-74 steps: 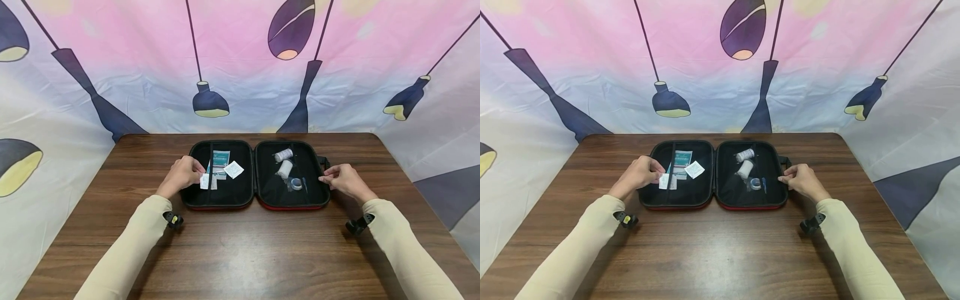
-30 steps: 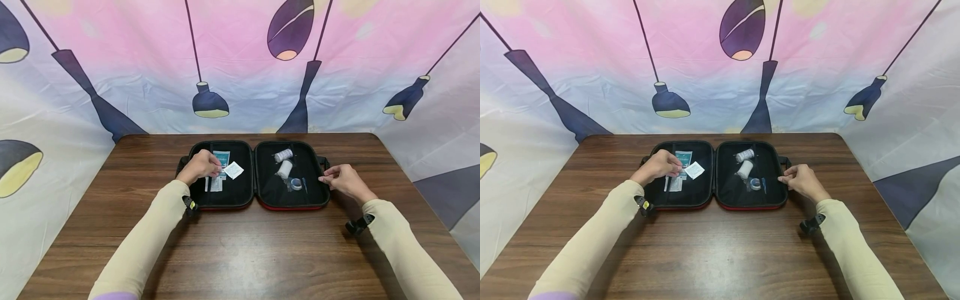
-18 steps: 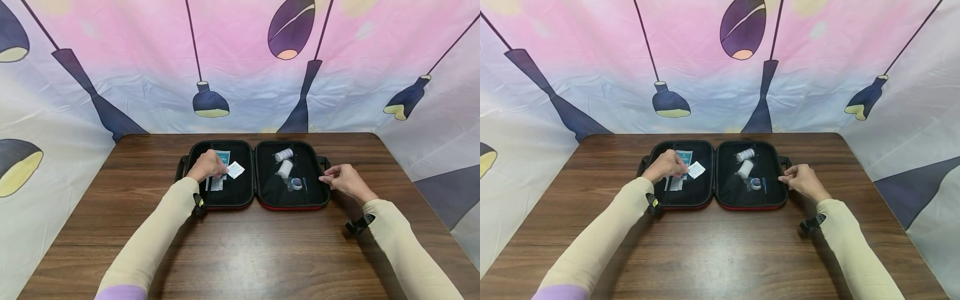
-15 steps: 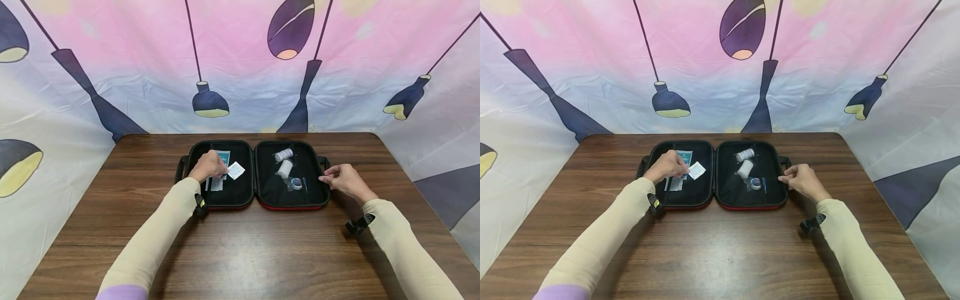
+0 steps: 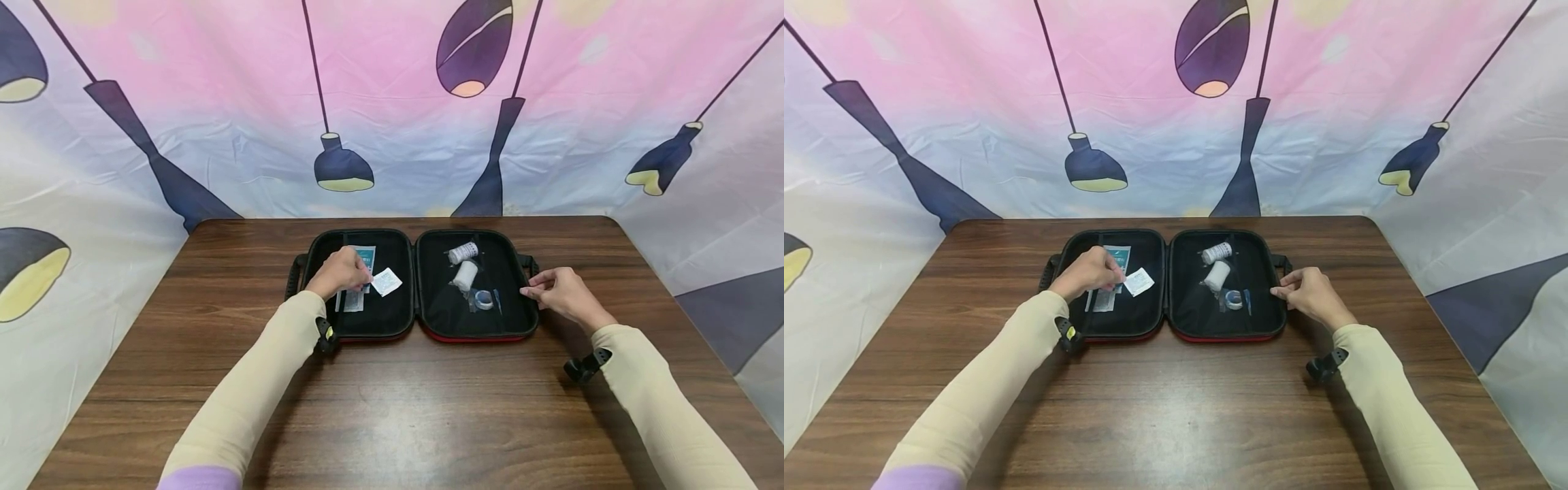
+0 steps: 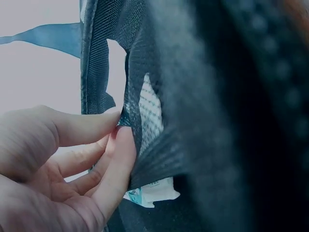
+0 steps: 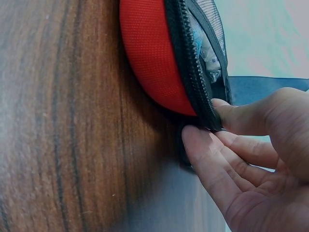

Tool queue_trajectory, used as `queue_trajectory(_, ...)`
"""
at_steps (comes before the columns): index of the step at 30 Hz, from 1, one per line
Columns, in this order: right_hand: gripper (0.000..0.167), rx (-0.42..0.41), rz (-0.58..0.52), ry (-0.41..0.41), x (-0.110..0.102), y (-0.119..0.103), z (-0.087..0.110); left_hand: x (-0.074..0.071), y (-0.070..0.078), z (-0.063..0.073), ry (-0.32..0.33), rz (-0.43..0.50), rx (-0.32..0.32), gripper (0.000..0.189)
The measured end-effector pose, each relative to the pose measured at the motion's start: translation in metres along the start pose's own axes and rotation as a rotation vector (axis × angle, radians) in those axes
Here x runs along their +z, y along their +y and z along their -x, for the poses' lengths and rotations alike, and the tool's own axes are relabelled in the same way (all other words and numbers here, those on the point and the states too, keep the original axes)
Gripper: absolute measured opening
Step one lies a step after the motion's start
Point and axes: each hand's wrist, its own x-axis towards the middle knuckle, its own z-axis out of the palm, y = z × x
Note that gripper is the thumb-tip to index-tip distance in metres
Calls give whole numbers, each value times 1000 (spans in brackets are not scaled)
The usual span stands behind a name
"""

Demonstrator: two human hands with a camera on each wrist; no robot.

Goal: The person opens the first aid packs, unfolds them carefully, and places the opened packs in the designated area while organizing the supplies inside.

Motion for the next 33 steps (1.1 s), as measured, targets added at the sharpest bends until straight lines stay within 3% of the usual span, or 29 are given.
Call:
queue_trajectory(11,47,-1,-26,1,0,0,0,9,10,-4,3,-145,15,24)
queue_trajectory(20,46,4,-19,3,0,2,0,12,16,-2,3,-137,0,13)
queue_trajectory(26,45,4,-16,9,1,2,0,15,13,-5,11,-58,16,12)
queue_trajectory(33,45,6,-6,7,0,1,1,14,9,-5,-37,179,-11,16)
